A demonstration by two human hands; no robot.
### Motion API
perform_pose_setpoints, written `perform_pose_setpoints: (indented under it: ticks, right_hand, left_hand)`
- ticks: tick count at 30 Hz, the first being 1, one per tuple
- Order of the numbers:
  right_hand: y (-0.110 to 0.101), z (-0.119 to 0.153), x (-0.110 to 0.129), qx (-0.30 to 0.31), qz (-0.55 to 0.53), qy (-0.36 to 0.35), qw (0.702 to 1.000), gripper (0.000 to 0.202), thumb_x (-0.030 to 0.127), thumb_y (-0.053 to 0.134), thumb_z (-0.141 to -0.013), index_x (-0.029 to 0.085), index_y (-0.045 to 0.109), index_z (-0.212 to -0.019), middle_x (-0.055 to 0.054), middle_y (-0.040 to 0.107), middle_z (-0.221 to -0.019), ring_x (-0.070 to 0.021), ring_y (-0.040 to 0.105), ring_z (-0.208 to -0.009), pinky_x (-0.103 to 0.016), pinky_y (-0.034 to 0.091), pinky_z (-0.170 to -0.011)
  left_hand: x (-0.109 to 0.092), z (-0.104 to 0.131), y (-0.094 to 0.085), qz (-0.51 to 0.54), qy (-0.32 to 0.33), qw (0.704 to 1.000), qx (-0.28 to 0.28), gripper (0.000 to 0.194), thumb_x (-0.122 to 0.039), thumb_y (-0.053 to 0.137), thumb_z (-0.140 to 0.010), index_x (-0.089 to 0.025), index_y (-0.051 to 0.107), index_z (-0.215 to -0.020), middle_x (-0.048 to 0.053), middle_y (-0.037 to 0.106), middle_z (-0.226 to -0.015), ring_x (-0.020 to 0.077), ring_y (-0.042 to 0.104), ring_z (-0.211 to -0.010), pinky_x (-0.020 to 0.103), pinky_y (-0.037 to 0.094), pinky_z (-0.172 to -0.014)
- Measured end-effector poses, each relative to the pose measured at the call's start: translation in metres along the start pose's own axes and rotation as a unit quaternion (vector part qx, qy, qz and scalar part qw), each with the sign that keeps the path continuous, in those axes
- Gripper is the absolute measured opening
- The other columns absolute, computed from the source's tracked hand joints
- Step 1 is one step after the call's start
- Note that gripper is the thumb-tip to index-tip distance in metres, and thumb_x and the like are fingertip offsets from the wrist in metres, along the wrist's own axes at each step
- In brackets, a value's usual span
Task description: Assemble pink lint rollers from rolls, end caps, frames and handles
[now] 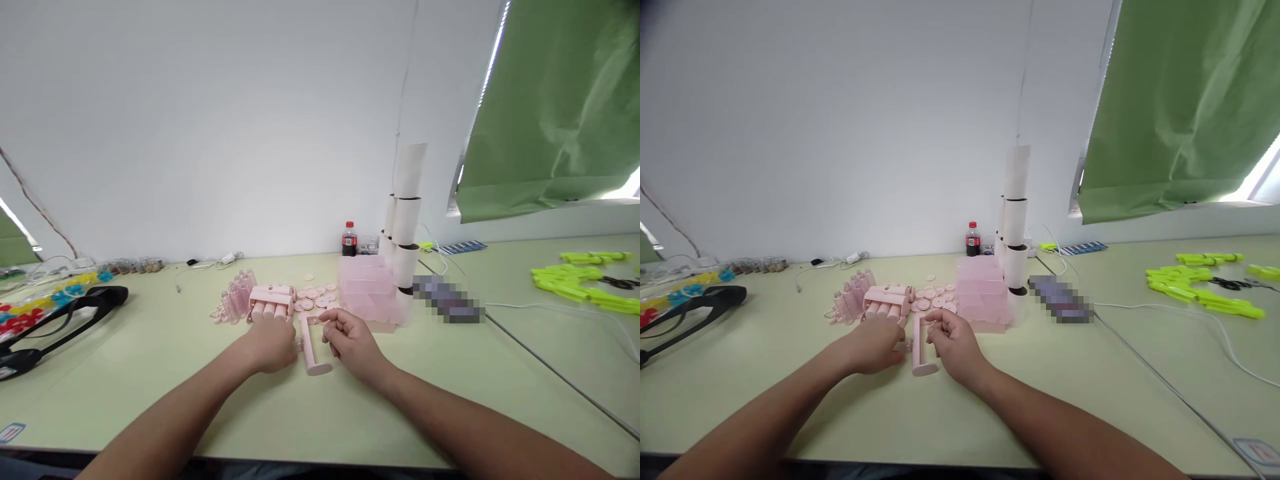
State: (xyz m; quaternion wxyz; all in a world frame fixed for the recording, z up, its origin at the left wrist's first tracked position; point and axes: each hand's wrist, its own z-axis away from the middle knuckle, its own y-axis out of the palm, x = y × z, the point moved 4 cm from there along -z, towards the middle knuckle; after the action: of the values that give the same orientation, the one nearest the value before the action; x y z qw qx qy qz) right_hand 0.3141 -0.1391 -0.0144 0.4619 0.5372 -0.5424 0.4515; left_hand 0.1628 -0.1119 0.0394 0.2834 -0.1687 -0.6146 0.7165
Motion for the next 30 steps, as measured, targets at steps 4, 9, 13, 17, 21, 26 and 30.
perform_pose_setpoints:
  ticks: [4, 9, 13, 17, 21, 26, 30]
  right_hand:
    - [-0.004, -0.001, -0.001, -0.005, 0.013, 0.007, 1.0, 0.022, 0.03, 0.06, -0.074, 0.018, 0.061, -0.093, 0.004, 0.056, -0.065, -0.0087, 0.044, -0.048, -0.023, 0.033, -0.046]
    - [-0.008, -0.003, -0.001, 0.0, 0.025, 0.02, 0.999, 0.02, 0.037, 0.064, -0.076, 0.02, 0.056, -0.084, 0.007, 0.049, -0.057, -0.0087, 0.041, -0.045, -0.022, 0.031, -0.044]
    - [-0.001, 0.0, -0.003, 0.092, -0.001, 0.058, 0.994, 0.035, 0.052, 0.064, -0.08, 0.021, 0.049, -0.075, 0.008, 0.044, -0.055, -0.0083, 0.041, -0.046, -0.021, 0.032, -0.045]
    - [0.008, 0.008, -0.003, 0.187, -0.049, 0.099, 0.976, 0.042, 0.06, 0.062, -0.083, 0.019, 0.055, -0.083, 0.006, 0.05, -0.057, -0.0098, 0.048, -0.048, -0.023, 0.039, -0.048]
    - [0.01, 0.012, -0.004, 0.213, -0.062, 0.117, 0.968, 0.046, 0.063, 0.063, -0.082, 0.018, 0.058, -0.092, 0.002, 0.059, -0.062, -0.0146, 0.057, -0.052, -0.027, 0.044, -0.052]
    - [0.008, 0.01, -0.004, 0.215, -0.043, 0.063, 0.974, 0.047, 0.062, 0.067, -0.08, 0.016, 0.058, -0.078, 0.006, 0.043, -0.059, -0.007, 0.036, -0.05, -0.022, 0.027, -0.05]
    - [0.008, 0.01, -0.003, 0.217, -0.033, 0.042, 0.975, 0.05, 0.064, 0.069, -0.077, 0.015, 0.058, -0.075, 0.006, 0.044, -0.059, -0.0074, 0.038, -0.052, -0.022, 0.029, -0.051]
  left_hand:
    - [0.008, -0.005, 0.012, 0.081, 0.025, 0.996, -0.032, 0.023, -0.037, 0.058, -0.077, -0.018, 0.072, -0.079, 0.01, 0.069, -0.079, 0.025, 0.061, -0.073, 0.032, 0.037, -0.06]
    - [0.018, 0.0, 0.006, 0.2, 0.125, 0.966, -0.107, 0.024, -0.042, 0.062, -0.081, -0.021, 0.069, -0.091, 0.003, 0.067, -0.082, 0.0196, 0.059, -0.074, 0.029, 0.04, -0.062]
    - [0.019, 0.004, 0.0, 0.274, 0.181, 0.924, -0.197, 0.017, -0.036, 0.063, -0.083, -0.02, 0.06, -0.089, 0.006, 0.062, -0.098, 0.0201, 0.057, -0.091, 0.031, 0.046, -0.077]
    - [0.012, 0.004, 0.006, 0.335, 0.205, 0.9, -0.192, 0.017, -0.034, 0.059, -0.086, -0.021, 0.054, -0.095, 0.005, 0.06, -0.096, 0.0181, 0.055, -0.085, 0.031, 0.047, -0.076]
    - [0.006, 0.005, 0.011, 0.39, 0.205, 0.88, -0.176, 0.016, -0.037, 0.052, -0.091, -0.022, 0.049, -0.093, 0.002, 0.055, -0.089, 0.0155, 0.052, -0.077, 0.029, 0.046, -0.069]
    - [0.008, 0.002, 0.012, 0.405, 0.175, 0.883, -0.161, 0.026, -0.047, 0.047, -0.094, -0.021, 0.043, -0.093, 0.001, 0.053, -0.086, 0.0153, 0.048, -0.075, 0.029, 0.043, -0.067]
    - [0.007, 0.001, 0.014, 0.37, 0.227, 0.887, -0.154, 0.036, -0.055, 0.04, -0.096, -0.019, 0.047, -0.094, 0.003, 0.054, -0.086, 0.0162, 0.049, -0.074, 0.03, 0.044, -0.068]
